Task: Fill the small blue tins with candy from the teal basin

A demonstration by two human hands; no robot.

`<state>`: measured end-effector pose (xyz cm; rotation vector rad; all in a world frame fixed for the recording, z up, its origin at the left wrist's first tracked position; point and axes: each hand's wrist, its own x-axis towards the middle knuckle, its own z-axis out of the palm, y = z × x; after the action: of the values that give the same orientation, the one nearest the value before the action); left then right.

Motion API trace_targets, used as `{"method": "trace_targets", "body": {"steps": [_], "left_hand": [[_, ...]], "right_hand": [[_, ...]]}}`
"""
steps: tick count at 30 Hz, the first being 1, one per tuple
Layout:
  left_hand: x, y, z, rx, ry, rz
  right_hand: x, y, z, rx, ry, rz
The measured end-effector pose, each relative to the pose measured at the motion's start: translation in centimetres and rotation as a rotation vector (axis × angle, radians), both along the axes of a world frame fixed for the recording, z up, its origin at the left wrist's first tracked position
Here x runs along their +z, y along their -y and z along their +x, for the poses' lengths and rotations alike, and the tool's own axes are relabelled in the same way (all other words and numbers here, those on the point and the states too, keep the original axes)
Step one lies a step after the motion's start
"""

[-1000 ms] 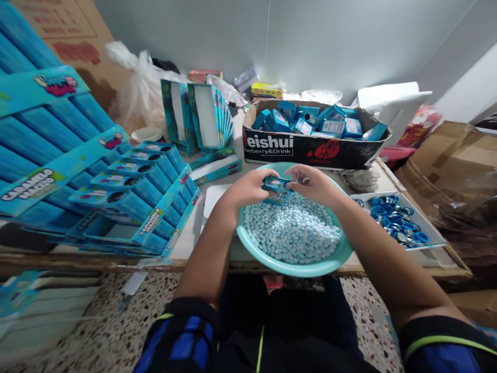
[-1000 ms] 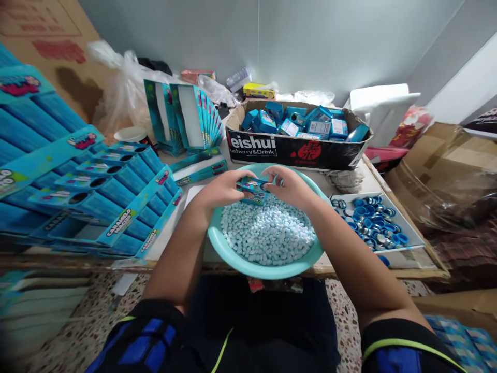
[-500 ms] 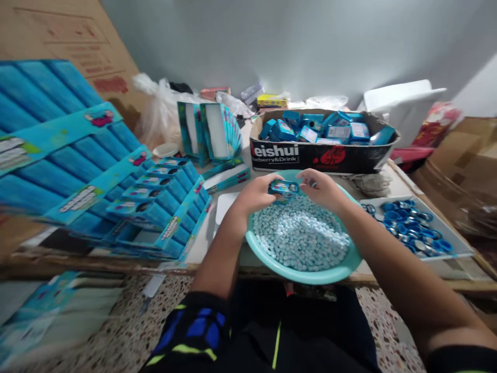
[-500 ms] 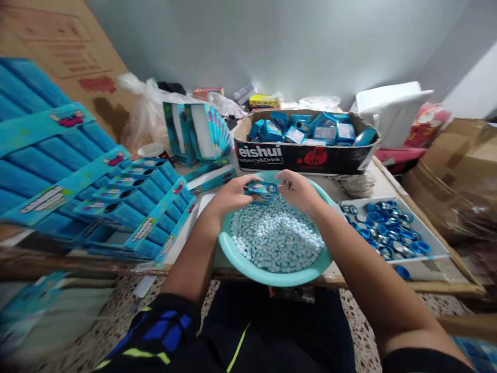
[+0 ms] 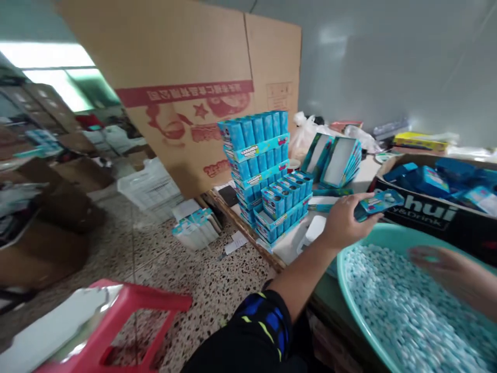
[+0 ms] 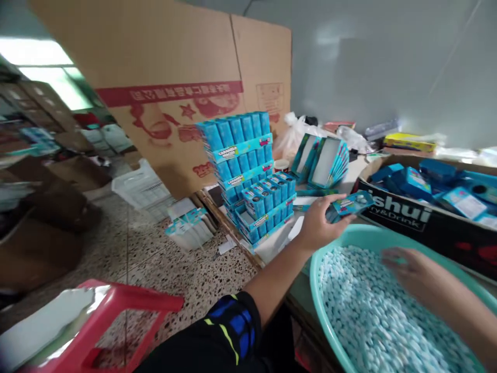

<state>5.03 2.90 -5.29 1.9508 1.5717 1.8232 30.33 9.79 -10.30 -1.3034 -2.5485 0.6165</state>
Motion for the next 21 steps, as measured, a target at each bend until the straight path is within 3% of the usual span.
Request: {"method": "trace_targets", "body": {"steps": [4,7,11,15,19,21], "left_hand": [[-1.8,1.9,-3.7,0.245,0.111,0.003],[-3.5,2.8,-6.6,0.282,0.207,-0.121],[-5.7,3.0,-8.8,0.168,0.254,-0.266],[-7.3,2.1,-9.1,0.024,0.356,-0.310],[-7.2,1.5,-9.4,-0.175,0.456,-0.325],[-6.7,1.5,-9.5,-0.214,0.441,-0.342]], "right_hand": [[-2.5,1.1,-5.6,0.154,0.216,-0.017],[-2.9,3.2,-8.4,0.287,0.341,0.042],[-0.8,4.3,-9.3,0.374,0.395,-0.139],[1.3,3.2,-8.9,0.413,0.362,-0.264],[2.2,2.3,-8.3,0.398,0.325,-0.309],[2.4,2.2,-8.1,0.393,0.324,-0.308]]}}
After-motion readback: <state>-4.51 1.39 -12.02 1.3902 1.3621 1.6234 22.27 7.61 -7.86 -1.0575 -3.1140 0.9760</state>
